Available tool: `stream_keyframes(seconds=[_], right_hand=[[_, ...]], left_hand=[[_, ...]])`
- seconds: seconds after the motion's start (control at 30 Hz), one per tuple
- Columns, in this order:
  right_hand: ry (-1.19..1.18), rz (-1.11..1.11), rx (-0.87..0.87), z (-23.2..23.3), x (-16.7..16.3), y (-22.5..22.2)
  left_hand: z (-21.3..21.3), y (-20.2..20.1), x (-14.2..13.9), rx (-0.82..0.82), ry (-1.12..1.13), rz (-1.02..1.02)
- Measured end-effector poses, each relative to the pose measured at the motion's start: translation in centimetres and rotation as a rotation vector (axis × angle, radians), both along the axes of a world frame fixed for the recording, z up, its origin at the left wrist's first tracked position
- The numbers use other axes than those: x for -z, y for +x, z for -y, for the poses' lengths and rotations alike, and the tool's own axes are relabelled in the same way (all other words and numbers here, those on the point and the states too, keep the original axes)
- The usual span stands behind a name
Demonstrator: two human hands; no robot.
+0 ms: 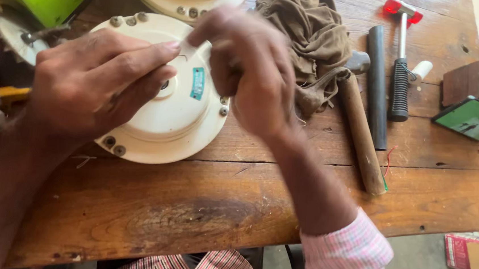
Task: The person works on a ceiling fan motor at a wooden workbench, using a screwdriver to loosen and remove screws from the fan's central hub and wiring, handling small nuts and wires by hand. They then flip the fan housing over, unscrew its side fasteners, and lift off the cover to expose the internal rotor and windings.
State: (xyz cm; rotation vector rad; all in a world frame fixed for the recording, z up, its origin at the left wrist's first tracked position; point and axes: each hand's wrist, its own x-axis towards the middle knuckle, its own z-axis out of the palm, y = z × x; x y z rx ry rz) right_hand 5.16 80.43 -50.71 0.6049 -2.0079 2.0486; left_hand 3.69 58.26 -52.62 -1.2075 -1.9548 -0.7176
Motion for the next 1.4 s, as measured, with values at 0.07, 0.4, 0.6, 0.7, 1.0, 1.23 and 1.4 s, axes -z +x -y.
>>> stream_keyframes(seconds=[0.07, 0.4, 0.6, 0.7, 1.0, 1.23, 1.4], right_hand=[[-0.094, 0.061, -0.239, -0.1, 0.1, -0.7], [-0.021, -0.182, 0.029, 1.7, 2.3, 0.2], [0.09, -0.261, 0.113, 1.9, 2.4, -0.1], [0.348, -0.411, 0.268, 2.1, 2.2, -0.2], [0.374, -0.301, 0.221, 3.5, 1.1, 0.7], [0.363, -0.316, 0.148, 3.9, 0.4, 1.4], [0.423, -0.312, 0.157, 4.0, 0.7, 1.2]], left_hand=[[0.4, 0.1, -0.3, -0.039, 0.004, 0.015], [2.4, 0.9, 0.0, -0.084, -0.001, 0.046], [3.2, 0.9, 0.4, -0.069, -0.001, 0.031], [3.5, 0.9, 0.6, -0.076, -0.001, 0.017], [4.4, 1.0, 0.6, -0.059, 0.007, 0.024], [4.8, 1.5, 0.2, -0.085, 0.022, 0.029], [4.9, 1.5, 0.0, -0.065, 0.029, 0.043]])
